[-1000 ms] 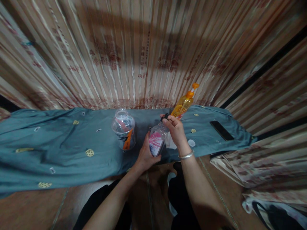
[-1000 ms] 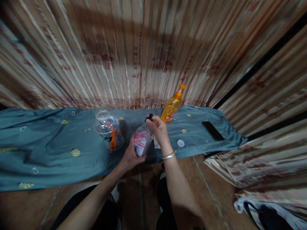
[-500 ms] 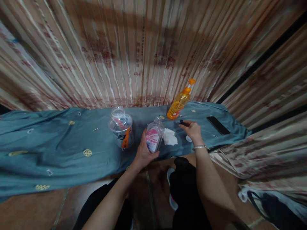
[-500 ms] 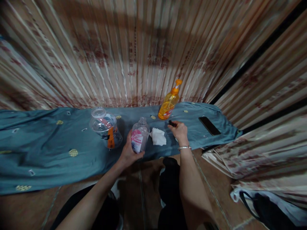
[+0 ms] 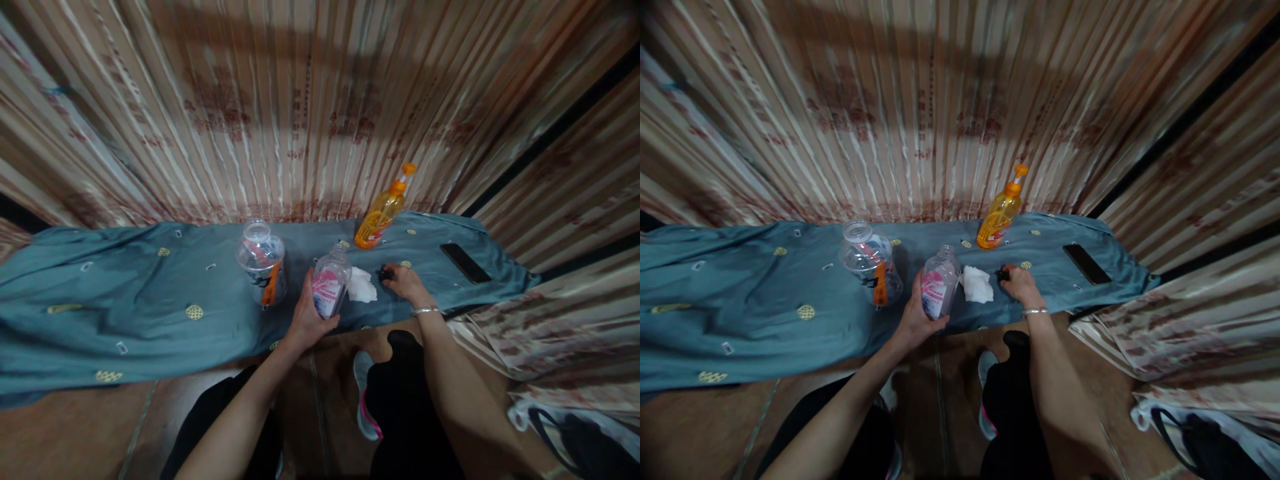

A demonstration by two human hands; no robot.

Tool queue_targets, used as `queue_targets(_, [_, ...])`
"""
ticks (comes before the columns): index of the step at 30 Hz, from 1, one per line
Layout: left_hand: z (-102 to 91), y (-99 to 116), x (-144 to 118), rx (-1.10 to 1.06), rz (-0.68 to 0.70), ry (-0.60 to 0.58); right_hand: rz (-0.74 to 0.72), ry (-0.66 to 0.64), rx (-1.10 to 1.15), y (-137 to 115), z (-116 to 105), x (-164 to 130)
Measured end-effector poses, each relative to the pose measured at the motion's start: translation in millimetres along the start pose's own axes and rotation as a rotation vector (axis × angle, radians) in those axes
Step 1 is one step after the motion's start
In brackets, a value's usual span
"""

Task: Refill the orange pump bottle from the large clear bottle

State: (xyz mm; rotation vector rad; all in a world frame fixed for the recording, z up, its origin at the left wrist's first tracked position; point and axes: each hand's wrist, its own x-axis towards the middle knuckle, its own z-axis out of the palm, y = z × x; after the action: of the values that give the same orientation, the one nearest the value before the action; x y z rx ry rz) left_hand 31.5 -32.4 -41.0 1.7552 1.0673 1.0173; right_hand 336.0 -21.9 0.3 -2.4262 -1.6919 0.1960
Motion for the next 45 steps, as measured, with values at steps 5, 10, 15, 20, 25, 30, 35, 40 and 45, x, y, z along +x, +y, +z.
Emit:
queue_targets(5, [0.9,1.2,0.9,0.006,0.01,0.019,-0.009,0.007,-0.029,3.3,-5.9,-3.9])
queue_targets(10, [2.1,2.6,2.8,0.012,0.013,0.043,-0.055,0.081,-0.008,-4.5,-22.8,-10.8])
queue_targets(15, [1.1,1.4,6.5,0.014,0.019,0.082,-0.155,0.013,0.029,-40.3,-21.7,-23.8])
queue_targets(20, [-1.4,-1.1,8.2,0.011,0.025,0.1,-0.221,-0.062,-0.026,-84.8,-2.6,-39.7])
queue_targets(25, [-3.9,-1.7,6.3,0.016,0.029,0.114,-0.202,-0.1,-0.059,-98.4,0.7,-42.5])
queue_targets(30, [-6.9,0.7,4.8,0.024,0.033,0.116,-0.17,-0.072,0.013,-98.7,-5.6,-41.4])
queue_targets(35, [-8.9,1.6,5.1,0.025,0.034,0.129,-0.21,-0.093,0.21,-106.1,5.7,-42.5])
queue_targets(40, [-7.5,0.9,6.0,0.019,0.036,0.139,-0.314,-0.124,0.545,-101.1,7.6,-36.8])
queue_targets(45, [-5.3,3.3,8.9,0.011,0.029,0.156,-0.451,-0.314,1.013,-102.6,-1.8,-38.7])
